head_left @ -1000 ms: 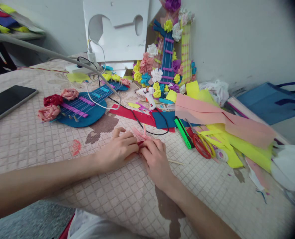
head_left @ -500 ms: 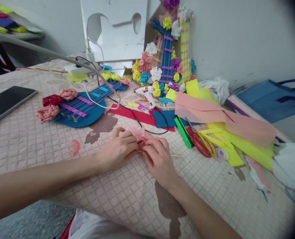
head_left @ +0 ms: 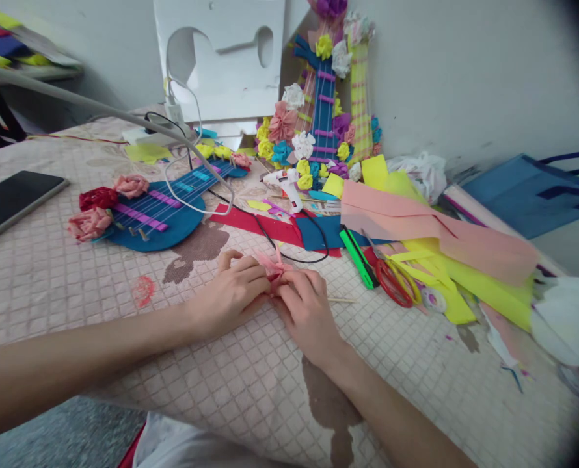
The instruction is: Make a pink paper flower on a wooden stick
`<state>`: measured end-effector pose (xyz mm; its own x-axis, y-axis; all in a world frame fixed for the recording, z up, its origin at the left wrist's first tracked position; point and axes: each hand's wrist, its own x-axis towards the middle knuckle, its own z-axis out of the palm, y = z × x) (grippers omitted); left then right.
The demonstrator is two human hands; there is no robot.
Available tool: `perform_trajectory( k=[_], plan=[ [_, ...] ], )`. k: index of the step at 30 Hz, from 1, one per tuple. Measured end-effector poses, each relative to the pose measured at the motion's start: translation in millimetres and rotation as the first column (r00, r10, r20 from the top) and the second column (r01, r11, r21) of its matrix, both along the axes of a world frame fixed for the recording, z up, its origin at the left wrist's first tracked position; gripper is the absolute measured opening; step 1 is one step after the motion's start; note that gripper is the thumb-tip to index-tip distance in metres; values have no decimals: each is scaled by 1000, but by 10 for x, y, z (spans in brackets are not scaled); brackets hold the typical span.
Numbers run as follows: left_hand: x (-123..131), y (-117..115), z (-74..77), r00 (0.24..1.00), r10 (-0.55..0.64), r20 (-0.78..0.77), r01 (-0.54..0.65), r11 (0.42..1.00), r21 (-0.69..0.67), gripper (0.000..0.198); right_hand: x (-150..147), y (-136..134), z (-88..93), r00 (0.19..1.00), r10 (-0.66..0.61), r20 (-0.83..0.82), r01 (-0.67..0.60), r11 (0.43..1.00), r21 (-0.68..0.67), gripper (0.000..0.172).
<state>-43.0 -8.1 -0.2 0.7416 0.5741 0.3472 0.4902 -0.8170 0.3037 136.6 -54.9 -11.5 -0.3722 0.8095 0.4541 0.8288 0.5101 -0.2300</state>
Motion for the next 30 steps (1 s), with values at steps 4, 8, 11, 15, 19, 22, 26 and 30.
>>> perform_trajectory(
  k=[4, 8, 11, 15, 19, 22, 26, 30],
  plan=[
    [-2, -8, 18, 999, -11, 48, 10, 1000, 14, 11, 3, -8, 14, 1000, -1, -25, 1, 1000, 7, 14],
    [-3, -6, 0, 997, -45, 63, 41, 997, 68, 10, 13, -17, 15, 999, -8, -44, 8, 1000, -11, 14],
    [6, 2, -23, 996, -60, 60, 55, 994, 96, 15, 16, -23, 6, 998, -20, -61, 18, 999, -30, 12],
    [20, 13, -41, 996, -58, 62, 52, 994, 96, 17, 11, -27, -3, 996, -29, -84, 24, 998, -55, 10],
    [19, 17, -48, 995, -68, 70, 61, 993, 101, 15, 9, -32, 11, 995, -37, -94, 31, 998, -60, 10],
    [16, 14, -50, 994, -71, 78, 61, 991, 121, 15, 12, -39, 29, 996, -41, -85, 37, 998, -48, 11],
    [17, 11, -59, 994, -76, 83, 60, 982, 180, 13, 22, -46, 44, 996, -47, -78, 44, 998, -44, 12],
    [14, 14, -78, 994, -80, 80, 58, 967, 248, 12, 29, -47, 54, 994, -51, -97, 47, 998, -46, 13]
  ],
)
